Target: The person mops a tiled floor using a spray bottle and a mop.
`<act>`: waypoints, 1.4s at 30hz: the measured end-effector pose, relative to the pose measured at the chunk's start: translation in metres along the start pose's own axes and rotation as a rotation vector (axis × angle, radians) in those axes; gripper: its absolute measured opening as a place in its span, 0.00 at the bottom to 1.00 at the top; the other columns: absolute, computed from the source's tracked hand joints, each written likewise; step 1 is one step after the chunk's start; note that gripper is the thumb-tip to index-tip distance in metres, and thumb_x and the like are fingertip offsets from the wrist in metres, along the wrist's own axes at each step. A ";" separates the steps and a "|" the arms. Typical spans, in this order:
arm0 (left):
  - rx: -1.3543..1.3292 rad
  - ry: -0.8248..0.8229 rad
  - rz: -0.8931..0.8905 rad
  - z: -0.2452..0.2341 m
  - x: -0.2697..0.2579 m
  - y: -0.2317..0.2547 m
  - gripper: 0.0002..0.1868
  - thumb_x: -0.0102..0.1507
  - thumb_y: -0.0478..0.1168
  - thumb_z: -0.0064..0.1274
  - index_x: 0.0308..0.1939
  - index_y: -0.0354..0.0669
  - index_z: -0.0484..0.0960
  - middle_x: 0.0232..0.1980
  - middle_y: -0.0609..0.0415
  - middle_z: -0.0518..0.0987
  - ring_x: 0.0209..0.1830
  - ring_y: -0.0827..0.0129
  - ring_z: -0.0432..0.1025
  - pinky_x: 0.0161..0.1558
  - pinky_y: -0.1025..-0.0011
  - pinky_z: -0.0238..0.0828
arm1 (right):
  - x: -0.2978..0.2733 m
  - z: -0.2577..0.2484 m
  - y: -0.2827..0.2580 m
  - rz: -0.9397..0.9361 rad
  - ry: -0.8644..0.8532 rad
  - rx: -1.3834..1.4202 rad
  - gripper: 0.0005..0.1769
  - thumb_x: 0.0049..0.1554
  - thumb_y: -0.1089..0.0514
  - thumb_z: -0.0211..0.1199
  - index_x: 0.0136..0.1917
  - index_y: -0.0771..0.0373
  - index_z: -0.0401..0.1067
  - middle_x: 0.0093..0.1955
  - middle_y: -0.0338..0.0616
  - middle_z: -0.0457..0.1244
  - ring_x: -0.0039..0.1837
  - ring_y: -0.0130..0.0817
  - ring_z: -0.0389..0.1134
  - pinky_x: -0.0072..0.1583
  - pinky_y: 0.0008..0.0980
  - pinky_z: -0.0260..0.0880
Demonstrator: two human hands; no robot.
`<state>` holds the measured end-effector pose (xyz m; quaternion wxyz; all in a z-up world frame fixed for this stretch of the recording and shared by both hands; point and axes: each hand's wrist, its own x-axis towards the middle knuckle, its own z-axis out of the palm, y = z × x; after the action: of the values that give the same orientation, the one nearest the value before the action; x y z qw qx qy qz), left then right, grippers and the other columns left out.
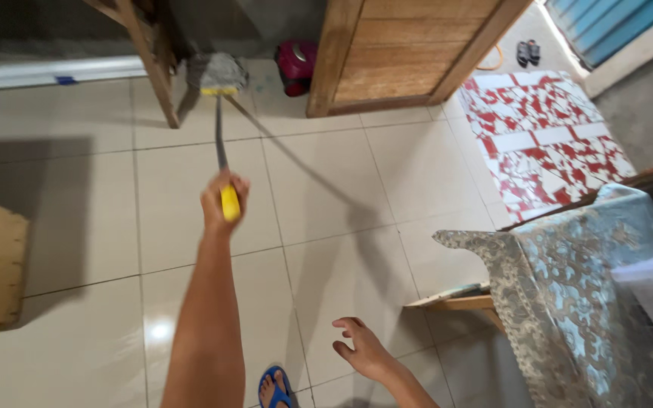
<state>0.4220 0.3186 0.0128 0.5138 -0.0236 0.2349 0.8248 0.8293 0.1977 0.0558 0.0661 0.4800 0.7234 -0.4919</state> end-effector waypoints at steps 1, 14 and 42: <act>0.671 0.001 0.325 0.001 -0.038 -0.005 0.13 0.66 0.37 0.56 0.29 0.36 0.74 0.27 0.52 0.73 0.29 0.65 0.71 0.39 0.67 0.73 | -0.002 0.001 0.004 -0.036 0.008 0.032 0.24 0.59 0.54 0.62 0.67 0.59 0.64 0.70 0.46 0.59 0.68 0.42 0.67 0.66 0.36 0.69; 1.757 0.068 0.669 0.110 -0.429 -0.004 0.15 0.63 0.40 0.61 0.25 0.36 0.77 0.23 0.50 0.76 0.31 0.56 0.74 0.63 0.66 0.75 | -0.059 0.012 -0.045 -0.544 -0.152 -0.106 0.25 0.61 0.55 0.64 0.69 0.59 0.63 0.71 0.46 0.57 0.67 0.42 0.63 0.65 0.38 0.66; 1.351 -0.091 0.725 0.053 -0.046 0.060 0.14 0.67 0.36 0.56 0.28 0.36 0.74 0.28 0.48 0.72 0.24 0.61 0.66 0.32 0.70 0.67 | 0.042 -0.013 -0.106 -0.219 -0.004 0.056 0.24 0.60 0.55 0.61 0.69 0.57 0.64 0.72 0.42 0.57 0.71 0.40 0.63 0.68 0.38 0.66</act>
<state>0.4024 0.2803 0.0942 0.1231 0.4081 0.6594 0.6192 0.7319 0.2288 0.1072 0.0002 0.3986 0.7574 -0.5171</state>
